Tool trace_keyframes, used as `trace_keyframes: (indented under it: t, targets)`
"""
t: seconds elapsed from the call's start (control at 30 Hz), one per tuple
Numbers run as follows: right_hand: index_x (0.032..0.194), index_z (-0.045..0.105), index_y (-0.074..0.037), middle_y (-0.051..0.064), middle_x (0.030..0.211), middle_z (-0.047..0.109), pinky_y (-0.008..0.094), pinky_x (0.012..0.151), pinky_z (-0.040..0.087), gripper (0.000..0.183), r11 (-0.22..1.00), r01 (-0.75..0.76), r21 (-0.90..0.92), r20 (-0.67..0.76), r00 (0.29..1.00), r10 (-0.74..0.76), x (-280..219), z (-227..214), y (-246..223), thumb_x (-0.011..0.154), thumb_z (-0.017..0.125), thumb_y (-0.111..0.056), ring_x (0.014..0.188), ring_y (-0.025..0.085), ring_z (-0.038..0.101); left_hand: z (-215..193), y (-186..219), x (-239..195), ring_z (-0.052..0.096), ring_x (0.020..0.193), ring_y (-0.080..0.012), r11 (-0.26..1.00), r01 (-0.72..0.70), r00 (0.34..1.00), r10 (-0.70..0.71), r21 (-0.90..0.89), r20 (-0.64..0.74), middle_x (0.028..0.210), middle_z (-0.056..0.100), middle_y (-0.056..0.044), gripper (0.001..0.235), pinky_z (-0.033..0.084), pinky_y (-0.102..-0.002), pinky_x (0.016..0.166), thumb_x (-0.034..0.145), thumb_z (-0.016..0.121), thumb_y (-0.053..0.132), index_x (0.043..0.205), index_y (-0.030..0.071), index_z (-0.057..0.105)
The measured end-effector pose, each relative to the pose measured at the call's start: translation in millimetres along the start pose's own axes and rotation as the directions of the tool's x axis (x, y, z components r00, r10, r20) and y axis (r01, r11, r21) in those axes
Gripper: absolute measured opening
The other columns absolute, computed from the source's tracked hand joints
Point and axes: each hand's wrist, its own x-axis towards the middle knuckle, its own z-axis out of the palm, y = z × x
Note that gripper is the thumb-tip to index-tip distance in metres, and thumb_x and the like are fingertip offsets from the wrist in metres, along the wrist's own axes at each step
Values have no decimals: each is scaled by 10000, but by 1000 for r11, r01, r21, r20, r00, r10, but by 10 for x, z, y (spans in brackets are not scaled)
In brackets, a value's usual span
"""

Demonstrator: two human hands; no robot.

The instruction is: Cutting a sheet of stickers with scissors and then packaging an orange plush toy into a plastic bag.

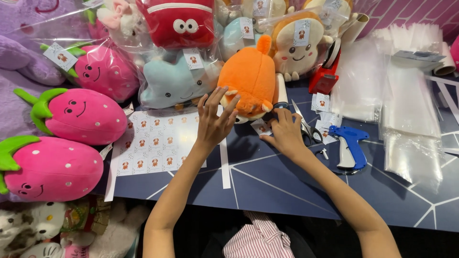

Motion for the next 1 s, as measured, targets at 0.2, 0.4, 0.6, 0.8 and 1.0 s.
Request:
trace_keyframes:
  t: [0.2,0.4,0.6,0.8,1.0]
  targets:
    - [941,669,-50,204,1506,383,593,1084,217,463,998,-65,2,138,988,64,35,-359,-145,799,802,-470,1503,375,217,-81,70,26,433,1434,-279,999,-34,998,34,-4,-50,1509,452,-80,438,331,-515,1151,1020,602,333,1455,333,553]
    - [895,673,-30,215,1522,366,608,1091,201,449,996,-84,34,187,979,77,69,-341,-126,798,813,-445,1519,393,175,-76,62,23,431,1435,-277,999,-44,996,45,21,-80,1513,450,-81,414,336,-504,1150,1026,583,348,1439,328,573]
    - [880,619,-44,218,1560,299,602,1106,203,441,989,-126,81,125,985,116,34,-351,-145,783,842,-412,1534,406,134,-95,49,34,402,1454,-277,999,-39,995,40,19,-93,1528,429,-81,416,311,-509,1162,1019,602,323,1434,331,577]
    - [790,614,-73,111,1516,377,636,1145,155,325,930,-177,322,109,983,149,-106,-346,17,849,797,-336,1539,371,184,-87,74,18,424,1441,-270,999,-44,996,45,15,-81,1505,458,-76,400,313,-507,1157,1025,591,329,1425,322,584]
    - [819,708,-127,38,1444,526,519,1155,356,245,656,-184,732,116,982,146,-129,-662,189,855,822,-340,1454,384,412,-117,245,54,448,1418,-258,997,-31,999,30,-73,-26,1431,558,-26,361,305,-495,1156,1021,596,320,1378,286,635]
